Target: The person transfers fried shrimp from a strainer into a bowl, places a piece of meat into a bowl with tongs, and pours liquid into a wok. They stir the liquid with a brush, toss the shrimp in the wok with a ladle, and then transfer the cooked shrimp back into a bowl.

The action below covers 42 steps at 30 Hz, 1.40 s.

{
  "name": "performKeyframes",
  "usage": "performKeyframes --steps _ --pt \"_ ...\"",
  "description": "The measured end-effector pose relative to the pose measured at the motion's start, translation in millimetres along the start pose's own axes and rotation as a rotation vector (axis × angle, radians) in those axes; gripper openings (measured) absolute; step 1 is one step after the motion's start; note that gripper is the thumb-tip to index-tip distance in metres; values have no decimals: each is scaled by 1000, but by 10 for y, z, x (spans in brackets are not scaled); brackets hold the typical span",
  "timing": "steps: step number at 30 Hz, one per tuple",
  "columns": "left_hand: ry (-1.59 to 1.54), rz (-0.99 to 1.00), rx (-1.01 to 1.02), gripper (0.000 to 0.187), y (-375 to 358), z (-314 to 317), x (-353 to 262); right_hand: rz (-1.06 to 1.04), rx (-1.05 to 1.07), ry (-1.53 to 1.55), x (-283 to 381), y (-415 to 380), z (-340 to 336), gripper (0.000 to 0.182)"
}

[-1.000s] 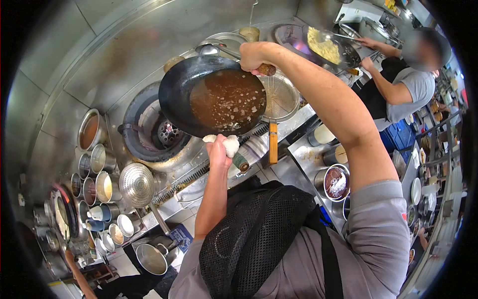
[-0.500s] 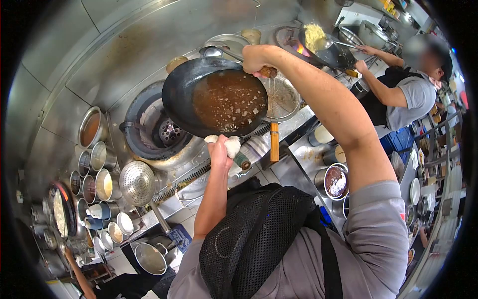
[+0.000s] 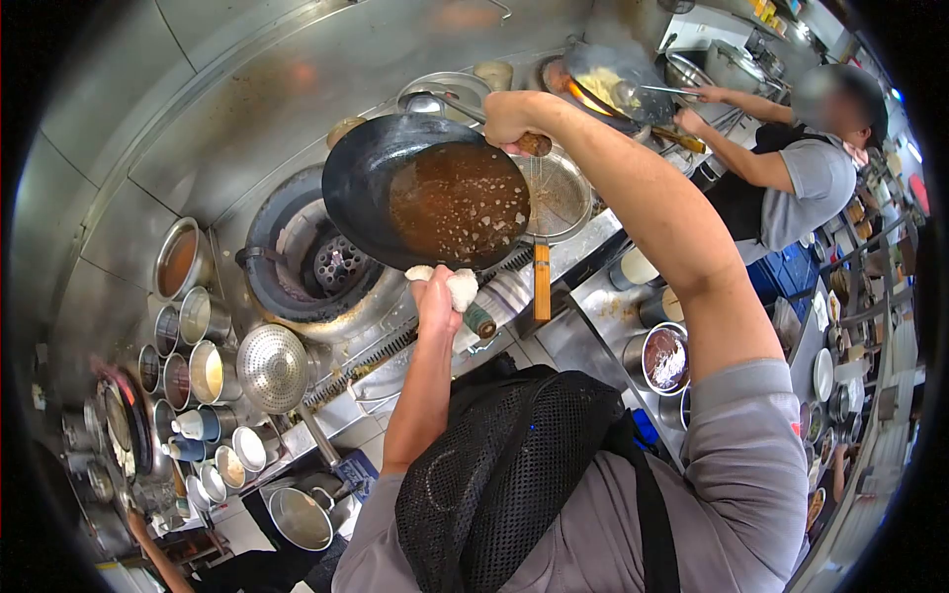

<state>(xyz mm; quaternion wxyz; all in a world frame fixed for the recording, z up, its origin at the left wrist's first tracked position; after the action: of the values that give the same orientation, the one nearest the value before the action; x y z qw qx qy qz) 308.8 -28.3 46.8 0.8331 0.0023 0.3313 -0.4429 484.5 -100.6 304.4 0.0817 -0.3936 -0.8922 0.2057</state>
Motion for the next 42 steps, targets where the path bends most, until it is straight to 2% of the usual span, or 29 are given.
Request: performKeyframes --steps 17,27,32,36,38,42 --pt "12 73 26 9 93 98 -8 76 -29 40 -89 -113 -62 16" --pt "88 37 81 14 160 182 -1 119 -51 24 -183 -80 -93 13" --pt "103 30 112 25 127 272 -40 118 -59 12 -220 0 -55 14" --pt "88 62 98 25 41 429 -114 123 -92 66 -236 -97 -82 16" --pt "189 94 49 40 197 291 -21 127 -96 44 -223 -138 -106 16" --pt "232 55 34 54 412 219 157 156 -135 105 -285 -168 -114 15"
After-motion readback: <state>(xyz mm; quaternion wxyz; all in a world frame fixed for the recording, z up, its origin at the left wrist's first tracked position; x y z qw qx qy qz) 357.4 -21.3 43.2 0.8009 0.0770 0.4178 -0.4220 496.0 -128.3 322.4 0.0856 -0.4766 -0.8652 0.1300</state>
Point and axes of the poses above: each hand's wrist, its own y-axis towards the middle knuckle, its own z-axis out of the palm, x = y × z, the point moved 9 cm from there along y, towards the middle knuckle, and after that the axes turned 13 degrees about -y, right-handed, at the moved point
